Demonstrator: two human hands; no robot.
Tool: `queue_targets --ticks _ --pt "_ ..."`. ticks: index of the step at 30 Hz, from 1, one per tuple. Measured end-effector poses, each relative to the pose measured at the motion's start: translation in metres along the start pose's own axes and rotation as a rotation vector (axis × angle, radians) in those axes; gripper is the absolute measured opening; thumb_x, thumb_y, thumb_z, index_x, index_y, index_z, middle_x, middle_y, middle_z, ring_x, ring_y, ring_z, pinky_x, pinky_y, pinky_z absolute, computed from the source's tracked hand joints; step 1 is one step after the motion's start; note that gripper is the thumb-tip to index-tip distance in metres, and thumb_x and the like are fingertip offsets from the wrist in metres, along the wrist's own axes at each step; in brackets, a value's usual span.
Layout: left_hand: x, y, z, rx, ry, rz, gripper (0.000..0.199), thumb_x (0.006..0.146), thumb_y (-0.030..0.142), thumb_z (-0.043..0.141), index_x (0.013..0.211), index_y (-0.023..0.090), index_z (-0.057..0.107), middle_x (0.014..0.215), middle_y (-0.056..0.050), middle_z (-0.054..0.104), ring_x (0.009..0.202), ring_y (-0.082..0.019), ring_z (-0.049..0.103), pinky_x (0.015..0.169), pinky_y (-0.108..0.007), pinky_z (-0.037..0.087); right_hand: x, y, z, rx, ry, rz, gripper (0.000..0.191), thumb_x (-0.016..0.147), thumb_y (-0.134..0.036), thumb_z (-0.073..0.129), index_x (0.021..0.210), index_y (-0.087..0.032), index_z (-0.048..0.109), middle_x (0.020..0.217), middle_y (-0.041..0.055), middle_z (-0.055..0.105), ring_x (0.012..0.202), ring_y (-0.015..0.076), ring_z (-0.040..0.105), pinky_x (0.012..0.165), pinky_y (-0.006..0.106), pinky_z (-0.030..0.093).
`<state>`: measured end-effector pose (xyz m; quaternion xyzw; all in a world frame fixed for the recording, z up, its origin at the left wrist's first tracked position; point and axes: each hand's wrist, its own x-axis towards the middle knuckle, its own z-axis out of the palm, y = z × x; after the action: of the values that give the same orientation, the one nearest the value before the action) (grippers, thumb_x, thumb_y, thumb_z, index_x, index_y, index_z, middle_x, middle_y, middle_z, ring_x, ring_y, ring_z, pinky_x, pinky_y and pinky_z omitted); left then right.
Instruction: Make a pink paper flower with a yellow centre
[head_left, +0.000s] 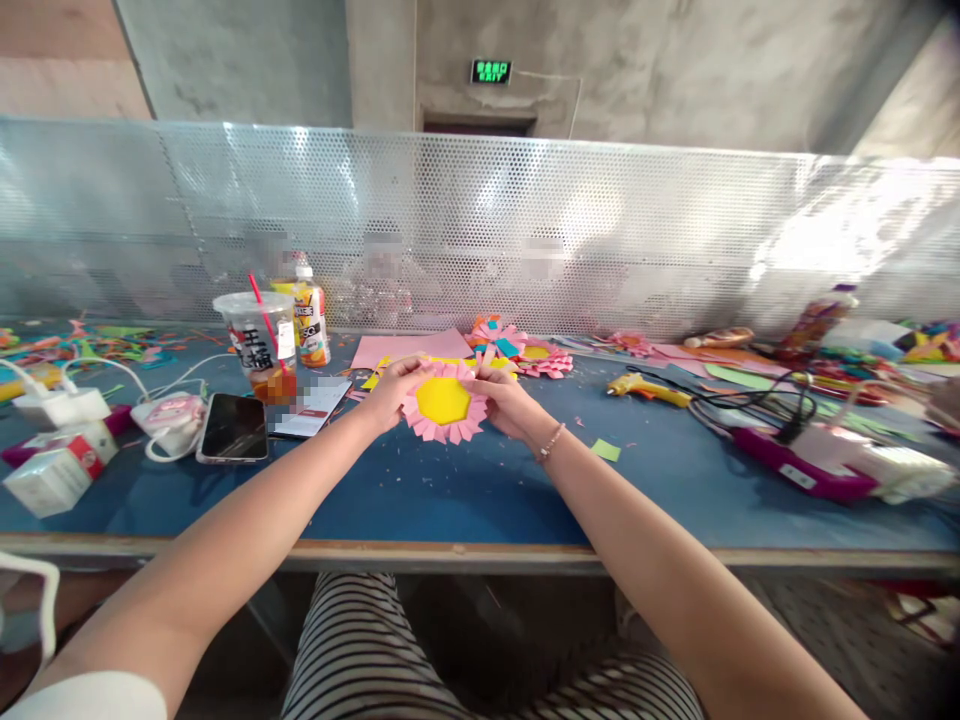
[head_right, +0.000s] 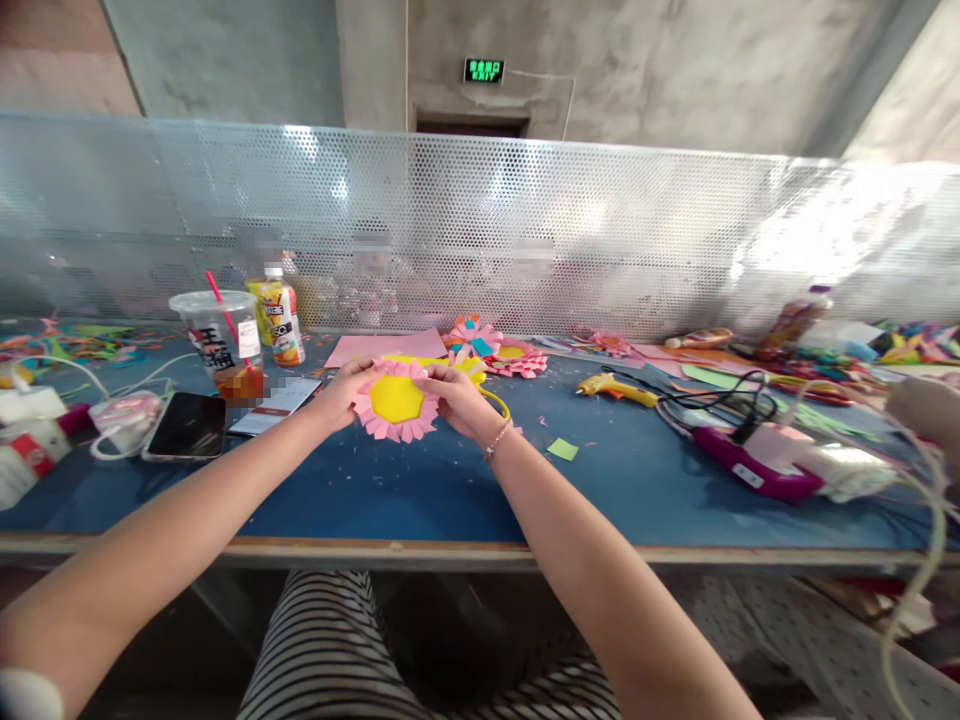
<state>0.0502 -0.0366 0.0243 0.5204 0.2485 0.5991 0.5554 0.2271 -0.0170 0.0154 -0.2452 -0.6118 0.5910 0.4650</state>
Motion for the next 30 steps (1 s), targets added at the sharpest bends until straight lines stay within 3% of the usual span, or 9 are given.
queue_targets --ticks 3,7,14,18,22,26,30 --pt "0.001 0.0 -0.001 -0.014 -0.006 0.014 0.024 0.059 0.029 0.071 0.076 0.015 0.061 0.075 -0.001 0.064 0.075 -0.016 0.061 0.073 -0.03 0.046 0.0 -0.002 0.002 0.055 -0.023 0.006 0.02 0.061 -0.023 0.07 0.077 -0.019 0.06 0.073 -0.0015 0.06 0.064 0.0083 0.056 0.064 0.021 0.044" --pt "0.002 0.0 -0.003 0.031 -0.031 0.018 0.025 0.061 0.03 0.07 0.079 0.015 0.061 0.075 -0.001 0.064 0.075 -0.015 0.061 0.071 -0.028 0.046 0.002 -0.002 0.002 0.052 0.04 -0.026 0.019 0.058 -0.022 0.072 0.072 -0.018 0.059 0.066 -0.0034 0.057 0.055 0.006 0.05 0.058 0.02 0.043" --pt "0.002 -0.005 -0.01 0.261 -0.095 -0.185 0.045 0.053 0.02 0.074 0.094 0.014 0.059 0.084 -0.005 0.064 0.069 -0.015 0.06 0.065 -0.031 0.047 0.002 -0.01 -0.008 0.031 0.237 -0.125 0.024 0.055 -0.021 0.072 0.06 -0.019 0.049 0.057 -0.0063 0.047 0.05 0.0052 0.043 0.049 0.02 0.036" --pt "0.003 -0.008 -0.011 0.381 -0.107 -0.094 0.045 0.053 0.019 0.073 0.095 0.014 0.059 0.09 -0.007 0.064 0.073 -0.016 0.06 0.068 -0.033 0.048 0.0 -0.014 -0.011 0.045 0.223 -0.137 0.022 0.056 -0.022 0.07 0.063 -0.02 0.049 0.061 -0.0056 0.05 0.054 0.0066 0.046 0.053 0.021 0.038" --pt "0.006 -0.01 -0.01 0.379 -0.022 0.023 0.036 0.054 0.019 0.072 0.088 0.014 0.061 0.088 -0.006 0.065 0.075 -0.016 0.06 0.071 -0.032 0.048 -0.001 -0.013 -0.007 0.077 0.137 -0.097 0.025 0.058 -0.025 0.07 0.077 -0.022 0.054 0.075 -0.0029 0.058 0.065 0.0094 0.054 0.057 0.022 0.042" --pt "0.007 -0.009 -0.009 0.257 0.024 0.001 0.035 0.055 0.02 0.07 0.088 0.014 0.06 0.087 -0.005 0.066 0.075 -0.015 0.06 0.073 -0.032 0.048 0.0 -0.008 -0.002 0.108 0.055 -0.039 0.032 0.056 -0.021 0.072 0.082 -0.021 0.054 0.081 -0.0019 0.06 0.068 0.0091 0.056 0.06 0.022 0.045" --pt "0.006 -0.008 -0.006 0.179 0.051 -0.017 0.035 0.054 0.018 0.071 0.086 0.014 0.058 0.083 -0.004 0.065 0.072 -0.013 0.06 0.072 -0.03 0.049 0.002 0.0 -0.003 0.122 0.071 -0.039 0.036 0.055 -0.018 0.073 0.084 -0.022 0.053 0.081 -0.0026 0.06 0.069 0.0089 0.058 0.065 0.023 0.048"
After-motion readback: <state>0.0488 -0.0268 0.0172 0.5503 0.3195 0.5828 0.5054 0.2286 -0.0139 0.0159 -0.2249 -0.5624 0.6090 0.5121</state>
